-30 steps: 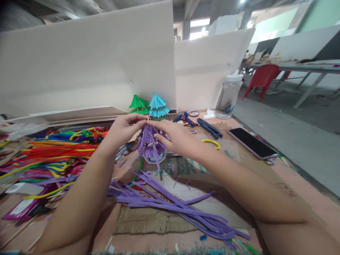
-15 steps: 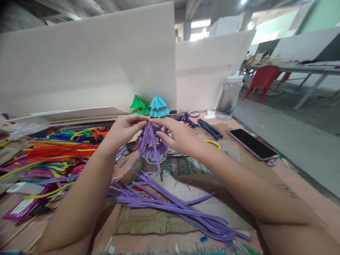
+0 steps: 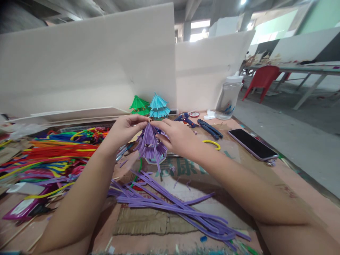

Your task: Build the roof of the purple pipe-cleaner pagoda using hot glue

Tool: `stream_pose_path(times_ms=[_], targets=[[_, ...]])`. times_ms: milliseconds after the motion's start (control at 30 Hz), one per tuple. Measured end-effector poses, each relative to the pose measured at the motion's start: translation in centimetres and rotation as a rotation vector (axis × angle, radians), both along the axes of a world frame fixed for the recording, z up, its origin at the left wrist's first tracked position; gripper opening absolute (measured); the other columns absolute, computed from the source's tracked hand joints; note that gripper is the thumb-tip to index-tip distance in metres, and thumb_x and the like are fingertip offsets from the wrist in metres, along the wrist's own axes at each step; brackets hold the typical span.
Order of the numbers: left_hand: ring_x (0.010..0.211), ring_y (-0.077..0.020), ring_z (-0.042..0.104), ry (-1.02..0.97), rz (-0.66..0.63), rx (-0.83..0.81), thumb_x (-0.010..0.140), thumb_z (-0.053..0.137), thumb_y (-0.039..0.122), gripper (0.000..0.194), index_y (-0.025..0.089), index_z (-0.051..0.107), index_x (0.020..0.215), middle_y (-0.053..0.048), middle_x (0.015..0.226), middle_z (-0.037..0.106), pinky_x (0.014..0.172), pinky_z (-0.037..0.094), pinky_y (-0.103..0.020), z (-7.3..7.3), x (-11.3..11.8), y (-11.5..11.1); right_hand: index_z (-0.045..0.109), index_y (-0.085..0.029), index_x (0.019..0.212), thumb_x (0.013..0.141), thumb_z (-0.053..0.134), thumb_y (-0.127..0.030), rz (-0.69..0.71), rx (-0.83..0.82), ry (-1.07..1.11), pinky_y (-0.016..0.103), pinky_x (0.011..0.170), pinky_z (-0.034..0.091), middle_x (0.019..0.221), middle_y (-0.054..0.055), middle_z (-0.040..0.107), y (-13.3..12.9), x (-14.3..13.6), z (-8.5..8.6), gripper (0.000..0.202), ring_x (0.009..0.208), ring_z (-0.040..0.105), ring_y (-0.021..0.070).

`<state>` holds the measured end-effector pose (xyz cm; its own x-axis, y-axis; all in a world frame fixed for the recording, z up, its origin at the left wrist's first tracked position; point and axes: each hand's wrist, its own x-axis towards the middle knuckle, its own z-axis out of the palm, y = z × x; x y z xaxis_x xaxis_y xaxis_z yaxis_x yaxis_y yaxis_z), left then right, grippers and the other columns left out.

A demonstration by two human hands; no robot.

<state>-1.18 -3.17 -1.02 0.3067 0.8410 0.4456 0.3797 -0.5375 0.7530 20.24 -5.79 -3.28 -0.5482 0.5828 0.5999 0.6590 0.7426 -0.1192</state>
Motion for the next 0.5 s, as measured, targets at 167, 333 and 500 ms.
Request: stream_pose_path(times_ms=[167, 333, 500], targets=[[0.098, -0.0217, 0.069, 0.03, 0.014, 0.033, 0.084, 0.066, 0.034, 0.026, 0.015, 0.075, 0.1, -0.007, 0.101, 0.077, 0.09, 0.052, -0.032, -0.05, -0.03, 0.08, 0.054, -0.019, 0.137, 0.098, 0.05, -0.027, -0.018, 0.032, -0.028, 0.042, 0.086, 0.052, 0.122, 0.013, 0.068, 0.01, -0.1, -0.12, 0.04, 0.104, 0.066, 0.0275], [0.098, -0.0218, 0.069, 0.028, 0.015, 0.026, 0.084, 0.066, 0.035, 0.028, 0.016, 0.075, 0.101, -0.007, 0.102, 0.077, 0.09, 0.052, -0.032, -0.27, -0.17, 0.43, 0.053, -0.019, 0.138, 0.097, 0.05, -0.026, -0.02, 0.016, -0.028, 0.043, 0.088, 0.052, 0.123, 0.013, 0.068, -0.08, -0.18, -0.24, 0.041, 0.106, 0.066, 0.0278], [0.097, -0.022, 0.07, -0.033, 0.007, -0.013, 0.082, 0.067, 0.036, 0.029, 0.015, 0.074, 0.101, -0.008, 0.102, 0.077, 0.089, 0.053, -0.032, -0.45, -0.3, 0.83, 0.049, -0.019, 0.143, 0.094, 0.053, -0.021, -0.016, -0.01, -0.041, 0.045, 0.09, 0.052, 0.125, 0.014, 0.067, 0.6, -0.27, -0.53, 0.049, 0.107, 0.066, 0.0283]])
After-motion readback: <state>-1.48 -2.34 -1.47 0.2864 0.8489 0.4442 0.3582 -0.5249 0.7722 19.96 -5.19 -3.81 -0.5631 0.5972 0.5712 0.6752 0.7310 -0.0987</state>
